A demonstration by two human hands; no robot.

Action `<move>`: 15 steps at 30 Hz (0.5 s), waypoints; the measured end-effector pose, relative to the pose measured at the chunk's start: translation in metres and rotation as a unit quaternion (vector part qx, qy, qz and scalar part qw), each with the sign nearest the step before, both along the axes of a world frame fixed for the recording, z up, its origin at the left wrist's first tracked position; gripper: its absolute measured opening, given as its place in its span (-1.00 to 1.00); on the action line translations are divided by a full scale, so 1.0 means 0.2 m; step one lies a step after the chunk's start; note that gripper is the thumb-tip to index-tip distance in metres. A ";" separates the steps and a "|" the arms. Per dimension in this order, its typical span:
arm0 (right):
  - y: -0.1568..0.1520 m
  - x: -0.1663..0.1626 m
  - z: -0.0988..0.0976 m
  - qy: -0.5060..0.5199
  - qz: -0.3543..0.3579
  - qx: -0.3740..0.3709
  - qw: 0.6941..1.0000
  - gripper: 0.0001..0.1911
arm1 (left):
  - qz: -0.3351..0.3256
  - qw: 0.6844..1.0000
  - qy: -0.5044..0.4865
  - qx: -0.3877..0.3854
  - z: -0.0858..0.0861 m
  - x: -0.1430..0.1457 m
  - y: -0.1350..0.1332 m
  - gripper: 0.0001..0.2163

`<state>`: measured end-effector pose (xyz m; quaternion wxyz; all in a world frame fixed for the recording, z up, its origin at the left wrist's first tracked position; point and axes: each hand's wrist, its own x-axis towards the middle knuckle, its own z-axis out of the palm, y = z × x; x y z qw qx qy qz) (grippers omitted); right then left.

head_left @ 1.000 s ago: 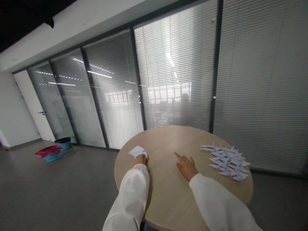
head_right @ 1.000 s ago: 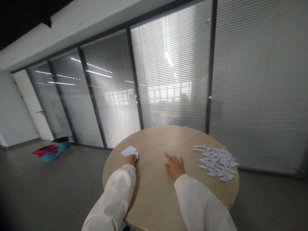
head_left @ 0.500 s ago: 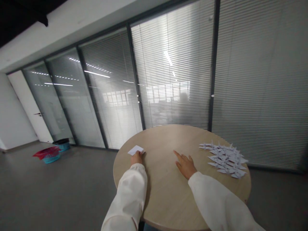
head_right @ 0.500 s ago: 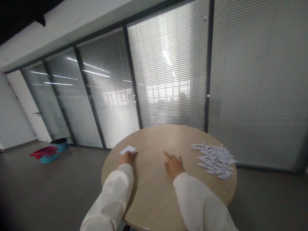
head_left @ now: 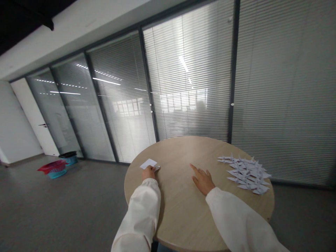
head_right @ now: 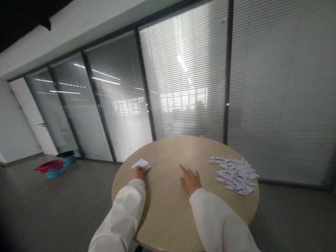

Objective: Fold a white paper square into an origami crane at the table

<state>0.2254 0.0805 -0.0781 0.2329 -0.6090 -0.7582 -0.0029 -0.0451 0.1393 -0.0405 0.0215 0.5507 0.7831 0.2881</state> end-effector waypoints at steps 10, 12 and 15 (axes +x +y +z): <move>0.00 0.00 0.01 0.019 0.010 0.001 1.000 -0.43 | 0.014 0.999 -0.025 0.028 -0.01 0.00 0.00 -0.76; 0.00 0.00 0.00 0.022 0.012 0.000 1.000 -0.42 | 0.017 0.999 -0.017 0.028 -0.01 0.00 0.00 -0.70; 0.00 0.00 0.00 0.027 0.013 -0.002 1.000 -0.41 | 0.016 0.999 -0.018 0.026 -0.01 -0.01 0.00 -0.66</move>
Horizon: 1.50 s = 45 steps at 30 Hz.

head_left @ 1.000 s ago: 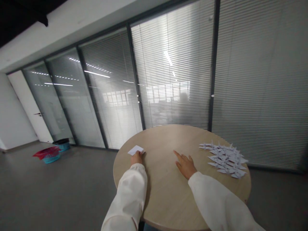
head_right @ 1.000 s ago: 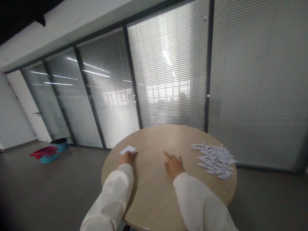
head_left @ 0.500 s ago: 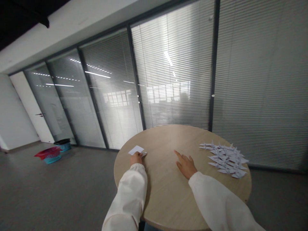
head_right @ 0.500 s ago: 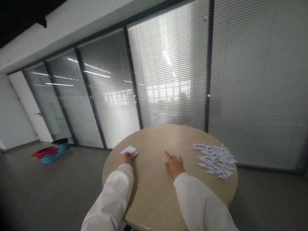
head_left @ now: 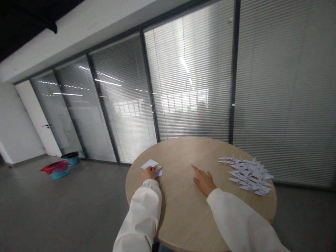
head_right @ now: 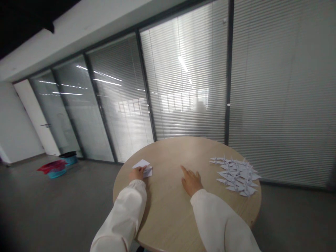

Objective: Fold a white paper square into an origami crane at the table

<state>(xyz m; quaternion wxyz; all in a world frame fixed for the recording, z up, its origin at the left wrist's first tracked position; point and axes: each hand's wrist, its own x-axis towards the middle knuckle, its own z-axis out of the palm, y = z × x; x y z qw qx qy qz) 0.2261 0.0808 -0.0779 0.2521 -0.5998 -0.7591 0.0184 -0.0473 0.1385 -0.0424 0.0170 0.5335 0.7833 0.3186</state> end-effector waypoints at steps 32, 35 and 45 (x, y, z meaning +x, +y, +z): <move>-0.10 -0.01 0.16 0.016 0.140 0.156 0.978 -0.46 | -0.224 0.930 -0.250 0.152 0.02 0.30 -0.04 -0.55; -0.13 0.00 0.18 0.017 0.161 0.175 0.971 -0.55 | -0.287 0.900 -0.309 0.111 -0.01 0.41 -0.03 -0.55; -0.16 0.05 0.18 0.033 0.169 0.185 0.968 -0.80 | -0.331 0.874 -0.342 0.094 -0.06 0.57 -0.06 -0.58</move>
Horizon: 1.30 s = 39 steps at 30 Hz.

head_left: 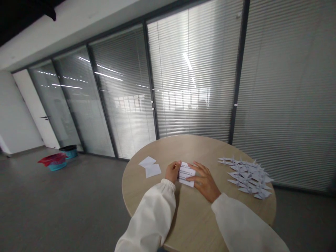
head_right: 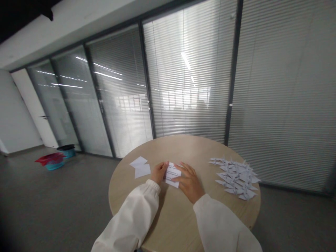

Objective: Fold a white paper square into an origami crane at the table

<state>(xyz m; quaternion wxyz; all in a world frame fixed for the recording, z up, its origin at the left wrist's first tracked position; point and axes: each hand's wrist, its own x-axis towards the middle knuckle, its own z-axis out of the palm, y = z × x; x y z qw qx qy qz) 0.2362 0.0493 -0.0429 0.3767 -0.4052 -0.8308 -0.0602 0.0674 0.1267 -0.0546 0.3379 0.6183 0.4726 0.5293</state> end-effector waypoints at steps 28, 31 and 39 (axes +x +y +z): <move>0.10 0.06 -0.10 0.148 -0.040 -0.021 0.988 -0.86 | -0.264 0.956 -0.036 -0.124 0.02 0.06 -0.16 -0.54; 0.10 0.06 -0.09 0.190 -0.053 -0.026 0.980 -0.84 | -0.280 0.945 -0.065 -0.155 0.01 0.08 -0.17 -0.51; 0.13 0.06 -0.11 0.360 0.013 -0.134 0.923 -0.75 | -0.309 0.928 -0.124 -0.168 -0.02 0.09 -0.15 -0.56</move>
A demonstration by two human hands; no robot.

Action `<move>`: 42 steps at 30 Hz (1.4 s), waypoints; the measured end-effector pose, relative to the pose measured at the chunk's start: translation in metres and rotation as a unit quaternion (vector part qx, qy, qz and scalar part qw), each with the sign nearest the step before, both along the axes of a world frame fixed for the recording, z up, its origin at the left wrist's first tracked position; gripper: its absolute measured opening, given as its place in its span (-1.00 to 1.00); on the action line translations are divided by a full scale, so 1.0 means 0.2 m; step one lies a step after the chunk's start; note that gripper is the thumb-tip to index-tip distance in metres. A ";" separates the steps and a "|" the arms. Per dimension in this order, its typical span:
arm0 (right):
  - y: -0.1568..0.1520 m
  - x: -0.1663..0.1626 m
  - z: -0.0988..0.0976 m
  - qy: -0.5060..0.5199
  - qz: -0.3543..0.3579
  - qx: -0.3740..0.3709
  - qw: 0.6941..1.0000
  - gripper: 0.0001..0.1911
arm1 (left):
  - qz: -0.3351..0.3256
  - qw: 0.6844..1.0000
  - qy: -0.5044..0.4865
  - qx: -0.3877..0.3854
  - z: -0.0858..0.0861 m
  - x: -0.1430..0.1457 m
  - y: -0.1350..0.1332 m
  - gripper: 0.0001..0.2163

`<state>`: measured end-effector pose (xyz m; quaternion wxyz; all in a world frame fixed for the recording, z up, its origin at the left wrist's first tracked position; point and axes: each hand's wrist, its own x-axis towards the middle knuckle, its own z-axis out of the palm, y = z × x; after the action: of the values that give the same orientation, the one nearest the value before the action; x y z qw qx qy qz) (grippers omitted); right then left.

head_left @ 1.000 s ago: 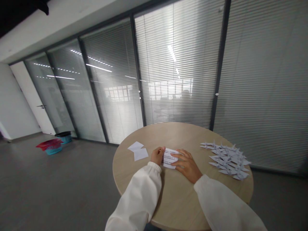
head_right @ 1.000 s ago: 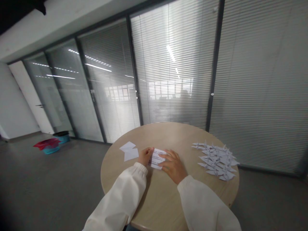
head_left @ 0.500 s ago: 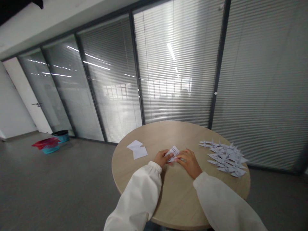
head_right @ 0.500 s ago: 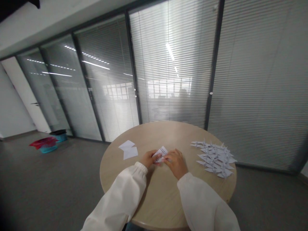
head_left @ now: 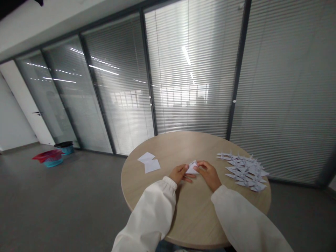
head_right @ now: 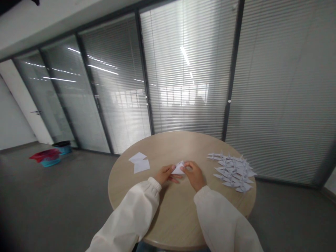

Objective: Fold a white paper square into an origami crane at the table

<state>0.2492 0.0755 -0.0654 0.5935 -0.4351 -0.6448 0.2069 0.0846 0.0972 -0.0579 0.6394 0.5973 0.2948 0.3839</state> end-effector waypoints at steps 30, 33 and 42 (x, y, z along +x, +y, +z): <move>-0.02 -0.02 0.03 0.106 0.087 -0.080 0.987 -0.63 | 0.081 0.987 0.125 0.061 0.05 0.03 -0.06 -0.71; -0.01 -0.02 0.03 0.100 0.080 -0.079 0.989 -0.64 | 0.083 0.986 0.127 0.063 0.04 0.03 -0.06 -0.71; -0.03 -0.02 0.04 0.094 0.072 -0.072 0.990 -0.61 | 0.095 0.982 0.147 0.067 0.06 0.03 -0.06 -0.74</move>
<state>0.2448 0.0691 -0.0569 0.6019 -0.4078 -0.5993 0.3351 0.0899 0.0847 -0.0467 0.5088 0.6577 0.4144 0.3699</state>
